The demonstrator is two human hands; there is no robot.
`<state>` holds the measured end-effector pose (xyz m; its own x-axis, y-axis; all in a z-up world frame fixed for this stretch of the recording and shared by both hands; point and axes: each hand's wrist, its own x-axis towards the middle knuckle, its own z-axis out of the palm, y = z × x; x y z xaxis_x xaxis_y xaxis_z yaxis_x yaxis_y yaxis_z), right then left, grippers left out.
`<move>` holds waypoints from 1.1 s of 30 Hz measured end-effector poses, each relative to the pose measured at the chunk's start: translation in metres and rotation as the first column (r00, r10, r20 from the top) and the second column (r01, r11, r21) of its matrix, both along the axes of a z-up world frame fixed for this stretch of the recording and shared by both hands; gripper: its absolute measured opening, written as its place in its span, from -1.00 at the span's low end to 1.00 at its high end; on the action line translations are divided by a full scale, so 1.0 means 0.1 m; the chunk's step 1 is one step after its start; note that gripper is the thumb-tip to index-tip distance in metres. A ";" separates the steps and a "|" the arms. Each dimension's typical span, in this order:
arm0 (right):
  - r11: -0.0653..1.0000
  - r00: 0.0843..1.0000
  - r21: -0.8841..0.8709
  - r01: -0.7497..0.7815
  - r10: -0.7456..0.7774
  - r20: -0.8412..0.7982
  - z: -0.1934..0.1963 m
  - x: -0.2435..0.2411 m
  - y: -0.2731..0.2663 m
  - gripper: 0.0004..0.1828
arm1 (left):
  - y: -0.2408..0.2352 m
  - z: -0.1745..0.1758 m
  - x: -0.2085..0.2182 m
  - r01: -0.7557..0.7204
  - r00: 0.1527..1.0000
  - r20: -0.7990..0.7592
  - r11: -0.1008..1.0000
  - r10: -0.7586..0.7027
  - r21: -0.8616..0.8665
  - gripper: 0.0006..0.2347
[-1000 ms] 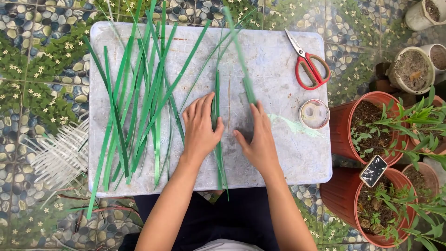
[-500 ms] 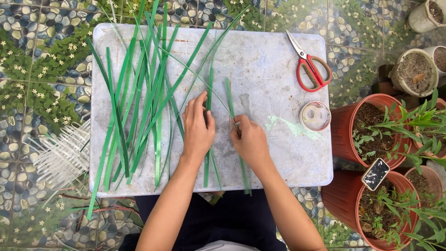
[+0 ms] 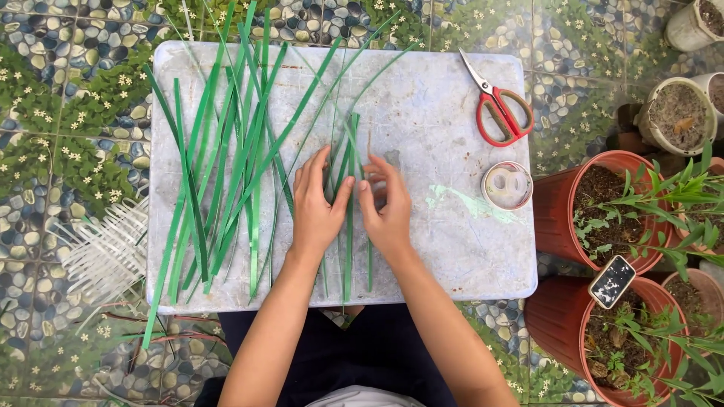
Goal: The person gathers a bundle of green plastic plant ties on a white tray, separates them, and arranges several into curved and V-shaped forms. They then pick up a roll of clear tape and begin wrapping a tie around the tape roll.
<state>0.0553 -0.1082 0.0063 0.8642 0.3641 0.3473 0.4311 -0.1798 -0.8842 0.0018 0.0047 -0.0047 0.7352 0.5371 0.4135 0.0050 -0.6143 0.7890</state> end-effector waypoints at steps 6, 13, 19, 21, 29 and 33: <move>0.987 0.993 -0.131 0.089 -0.078 0.088 0.03 -0.01 0.01 -0.48 | -0.01 0.11 -0.08 0.095 0.995 -0.024 0.982 -0.100 -0.163 -0.42; 0.969 0.986 -0.204 -0.137 0.153 0.064 -0.07 -0.02 -0.04 -0.37 | -0.02 0.15 -0.09 0.262 0.965 0.041 0.949 -0.259 -0.177 -0.35; 0.982 0.998 0.177 0.059 -0.058 -0.013 0.07 0.10 -0.19 -0.57 | -0.04 0.04 -0.05 0.202 0.979 -0.015 0.975 -0.201 0.091 -0.62; 0.944 0.927 0.178 0.276 -0.311 0.208 0.19 0.23 -0.41 -0.66 | -0.06 0.03 -0.05 0.222 0.972 -0.101 0.971 -0.213 0.085 -0.55; 0.844 0.852 -0.248 0.476 -0.374 0.366 0.15 0.66 -1.66 -0.43 | -0.05 0.00 -0.01 0.134 0.972 -0.212 0.982 -0.104 0.134 -0.52; 0.838 0.942 -0.435 0.329 -0.257 0.217 0.21 0.69 -1.79 -0.28 | -0.06 0.07 0.00 0.123 0.969 -0.225 0.987 -0.097 0.104 -0.54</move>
<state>0.1242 -0.2873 0.0269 0.9092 0.2507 0.3324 0.4090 -0.6870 -0.6006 0.0016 -0.0009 0.0022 0.8666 0.4054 0.2908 0.0967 -0.7083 0.6993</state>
